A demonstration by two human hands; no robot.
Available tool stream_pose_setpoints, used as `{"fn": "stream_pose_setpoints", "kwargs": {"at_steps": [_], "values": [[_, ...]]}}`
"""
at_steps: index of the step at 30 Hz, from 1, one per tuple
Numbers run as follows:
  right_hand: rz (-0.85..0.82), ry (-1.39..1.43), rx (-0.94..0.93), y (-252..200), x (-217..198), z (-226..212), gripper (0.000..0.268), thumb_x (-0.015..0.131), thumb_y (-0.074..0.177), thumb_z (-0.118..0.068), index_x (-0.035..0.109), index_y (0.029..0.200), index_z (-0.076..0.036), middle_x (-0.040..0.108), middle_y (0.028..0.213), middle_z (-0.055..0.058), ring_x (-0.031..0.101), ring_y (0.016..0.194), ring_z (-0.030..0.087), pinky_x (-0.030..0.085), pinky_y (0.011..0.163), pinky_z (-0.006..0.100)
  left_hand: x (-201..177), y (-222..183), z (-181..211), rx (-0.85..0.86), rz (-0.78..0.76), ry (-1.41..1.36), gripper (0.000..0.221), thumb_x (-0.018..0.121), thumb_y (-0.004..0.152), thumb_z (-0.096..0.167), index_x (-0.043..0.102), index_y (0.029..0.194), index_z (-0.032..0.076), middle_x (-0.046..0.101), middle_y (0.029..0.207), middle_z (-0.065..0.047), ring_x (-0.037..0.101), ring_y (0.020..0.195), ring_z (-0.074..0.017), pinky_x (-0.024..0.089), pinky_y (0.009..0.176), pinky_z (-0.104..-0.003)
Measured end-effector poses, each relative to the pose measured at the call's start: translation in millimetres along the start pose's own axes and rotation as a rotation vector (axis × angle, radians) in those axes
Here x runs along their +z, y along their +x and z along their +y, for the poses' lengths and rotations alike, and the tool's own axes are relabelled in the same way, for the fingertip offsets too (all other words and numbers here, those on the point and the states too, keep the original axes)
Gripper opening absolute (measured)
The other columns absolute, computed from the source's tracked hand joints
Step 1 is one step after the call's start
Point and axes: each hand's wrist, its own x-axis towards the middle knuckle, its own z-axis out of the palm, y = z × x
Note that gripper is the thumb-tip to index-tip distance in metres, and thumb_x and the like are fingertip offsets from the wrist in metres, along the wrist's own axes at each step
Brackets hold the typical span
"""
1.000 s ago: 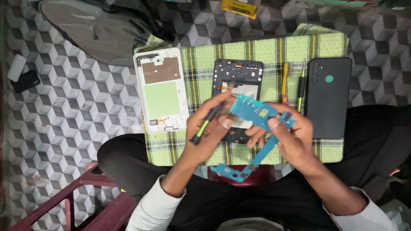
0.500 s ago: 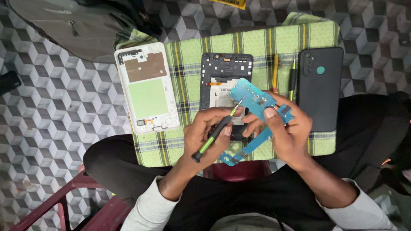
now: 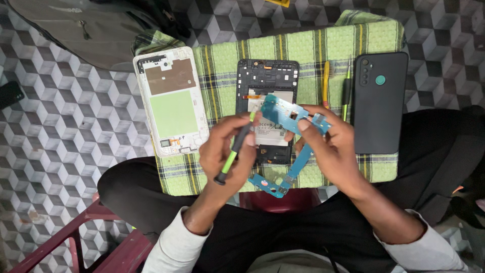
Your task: The person is repairing a smartphone by using a screwdriver to remove screws and a toothbrush to clean the internal components. They then place a circuit board into the phone chassis.
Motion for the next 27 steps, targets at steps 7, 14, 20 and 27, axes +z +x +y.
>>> {"fn": "stream_pose_setpoints", "kwargs": {"at_steps": [7,14,20,27], "values": [[0.116,-0.16,-0.073,10,12,-4,0.056,0.07,0.096,-0.005,0.049,0.147,0.003,0.072,0.104,0.011,0.071,0.087,0.014,0.059,0.073,0.026,-6,0,2,-0.018,0.036,0.034,0.029,0.062,0.107,-0.001,0.053,0.134,-0.004,0.072,0.129,-0.02,0.073,0.117,-0.0197,0.061,0.097,-0.03],[0.143,-0.842,-0.321,9,19,-14,0.069,0.083,0.083,-0.011,0.052,0.141,0.008,0.05,0.142,0.027,0.057,0.125,0.039,0.054,0.096,0.043,-5,3,5,-0.045,0.036,0.028,0.028,0.062,0.106,-0.001,0.055,0.134,-0.003,0.072,0.128,-0.019,0.073,0.114,-0.0184,0.061,0.097,-0.029],[0.116,-0.848,-0.373,7,20,-7,0.058,0.078,0.091,-0.008,0.053,0.14,0.011,0.048,0.147,0.027,0.054,0.133,0.041,0.05,0.106,0.046,-5,3,-4,-0.1,0.035,-0.02,0.028,0.061,0.106,-0.001,0.055,0.133,-0.002,0.072,0.128,-0.019,0.072,0.114,-0.0158,0.061,0.092,-0.026],[0.155,-0.83,-0.427,11,21,-4,0.044,0.077,0.092,-0.002,0.063,0.132,0.01,0.057,0.136,0.021,0.059,0.123,0.036,0.052,0.103,0.045,8,-13,-18,-0.209,0.05,-0.029,0.03,0.064,0.103,0.0,0.058,0.133,-0.002,0.075,0.12,-0.017,0.074,0.106,-0.0152,0.06,0.086,-0.026]]}}
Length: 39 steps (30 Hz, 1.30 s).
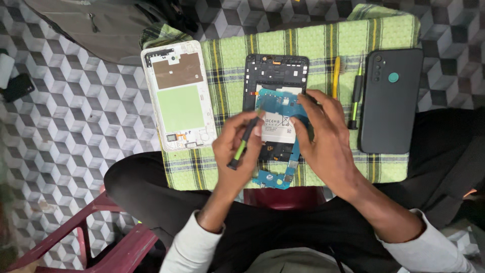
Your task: The person is repairing a smartphone by using a screwdriver to remove screws and a toothbrush to clean the internal components. They then place a circuit board into the phone chassis.
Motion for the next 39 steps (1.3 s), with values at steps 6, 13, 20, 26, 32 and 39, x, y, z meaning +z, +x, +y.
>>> {"fn": "stream_pose_setpoints", "kwargs": {"at_steps": [6,13,20,26,32,39], "values": [[-0.023,0.015,0.005,-1,0,2,0.041,0.077,0.093,0.0,0.065,0.131,0.008,0.056,0.137,0.02,0.059,0.12,0.036,0.054,0.097,0.041,2,-10,-6,0.141,0.028,0.219,0.032,0.07,0.1,0.002,0.061,0.131,0.0,0.075,0.117,-0.014,0.076,0.104,-0.0136,0.061,0.084,-0.025],[-0.02,0.009,0.005,0,0,2,0.041,0.078,0.094,-0.001,0.065,0.133,0.007,0.056,0.137,0.019,0.058,0.121,0.035,0.053,0.099,0.042,5,-2,-1,0.213,0.026,0.323,0.033,0.075,0.095,-0.002,0.066,0.126,0.003,0.073,0.103,-0.011,0.07,0.086,-0.016,0.056,0.075,-0.027],[-0.025,0.017,0.002,0,0,2,0.042,0.078,0.094,-0.001,0.065,0.134,0.007,0.056,0.137,0.018,0.058,0.118,0.034,0.053,0.096,0.042,6,1,2,0.183,0.002,0.338,0.033,0.075,0.092,-0.003,0.067,0.124,0.003,0.07,0.097,-0.01,0.068,0.081,-0.0168,0.054,0.072,-0.028],[-0.035,0.007,0.001,-1,1,3,0.043,0.078,0.094,-0.002,0.065,0.134,0.007,0.055,0.138,0.019,0.058,0.118,0.033,0.053,0.094,0.042,7,1,3,0.184,-0.003,0.359,0.034,0.075,0.093,-0.004,0.068,0.125,0.003,0.071,0.099,-0.01,0.067,0.082,-0.0174,0.055,0.073,-0.029],[-0.048,-0.015,-0.01,-1,3,6,0.042,0.077,0.095,-0.004,0.065,0.134,0.008,0.052,0.14,0.018,0.057,0.119,0.031,0.054,0.097,0.04,7,2,3,0.182,-0.009,0.383,0.034,0.076,0.092,-0.004,0.068,0.124,0.003,0.072,0.101,-0.011,0.068,0.082,-0.0183,0.055,0.074,-0.029],[-0.052,-0.022,-0.017,-2,3,5,0.041,0.077,0.096,-0.004,0.066,0.133,0.009,0.052,0.14,0.019,0.056,0.12,0.032,0.054,0.098,0.042,5,1,0,0.207,-0.03,0.382,0.035,0.074,0.094,-0.005,0.067,0.127,0.003,0.074,0.118,-0.013,0.073,0.093,-0.0207,0.059,0.081,-0.031]]}}
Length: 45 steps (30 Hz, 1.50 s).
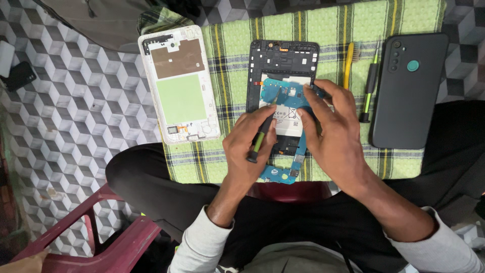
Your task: The person is repairing a smartphone by using a screwdriver to remove screws and a toothbrush to clean the internal components. They then place a circuit board into the phone chassis.
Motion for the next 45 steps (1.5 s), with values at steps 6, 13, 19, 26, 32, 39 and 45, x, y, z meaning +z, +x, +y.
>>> {"fn": "stream_pose_setpoints", "kwargs": {"at_steps": [6,13,19,26,32,39,45], "values": [[0.01,0.006,-0.006,0,0,-1,0.041,0.076,0.097,-0.004,0.065,0.134,0.009,0.052,0.14,0.018,0.056,0.12,0.032,0.054,0.101,0.042,1,-2,0,-0.001,0.01,-0.008,0.037,0.073,0.095,-0.006,0.067,0.13,0.003,0.073,0.125,-0.014,0.074,0.101,-0.0226,0.06,0.087,-0.032],[0.019,0.019,0.01,1,-1,-3,0.04,0.076,0.097,-0.003,0.065,0.134,0.008,0.053,0.14,0.019,0.057,0.12,0.034,0.054,0.099,0.041,-1,0,0,0.094,-0.043,0.06,0.037,0.071,0.096,-0.007,0.068,0.132,0.004,0.074,0.125,-0.015,0.073,0.105,-0.0225,0.058,0.091,-0.031],[0.017,0.013,0.017,2,-3,-2,0.042,0.076,0.095,-0.003,0.065,0.134,0.008,0.054,0.139,0.019,0.058,0.116,0.033,0.053,0.095,0.042,-17,4,0,-0.03,0.005,-0.138,0.025,0.07,0.098,-0.002,0.07,0.123,0.002,0.073,0.11,-0.013,0.071,0.097,-0.0167,0.057,0.085,-0.029],[0.019,0.041,0.015,2,-3,-1,0.041,0.076,0.095,-0.002,0.065,0.134,0.008,0.054,0.138,0.02,0.058,0.117,0.034,0.054,0.095,0.042,-12,7,-2,-0.265,0.034,-0.183,0.027,0.07,0.095,0.004,0.069,0.122,0.001,0.074,0.098,-0.008,0.071,0.075,-0.0106,0.055,0.068,-0.025],[0.03,0.034,0.014,1,-2,-1,0.041,0.077,0.095,-0.002,0.065,0.133,0.008,0.055,0.138,0.02,0.058,0.118,0.035,0.053,0.096,0.042,-9,8,1,-0.095,0.038,-0.02,0.026,0.073,0.097,0.003,0.07,0.122,0.001,0.072,0.1,-0.011,0.069,0.086,-0.0142,0.055,0.08,-0.027],[0.021,0.034,0.018,1,-1,0,0.041,0.077,0.094,-0.001,0.065,0.133,0.008,0.054,0.138,0.02,0.057,0.117,0.034,0.054,0.095,0.042,-10,9,2,-0.07,0.032,-0.02,0.028,0.074,0.096,0.002,0.069,0.124,0.001,0.073,0.102,-0.011,0.068,0.088,-0.0157,0.055,0.082,-0.027],[0.009,0.018,0.016,1,-1,0,0.041,0.076,0.095,-0.002,0.065,0.133,0.009,0.053,0.138,0.019,0.057,0.117,0.033,0.054,0.095,0.041,-9,9,2,-0.052,0.039,-0.055,0.028,0.073,0.097,0.0,0.068,0.125,0.001,0.074,0.105,-0.012,0.07,0.091,-0.0168,0.055,0.083,-0.028]]}}
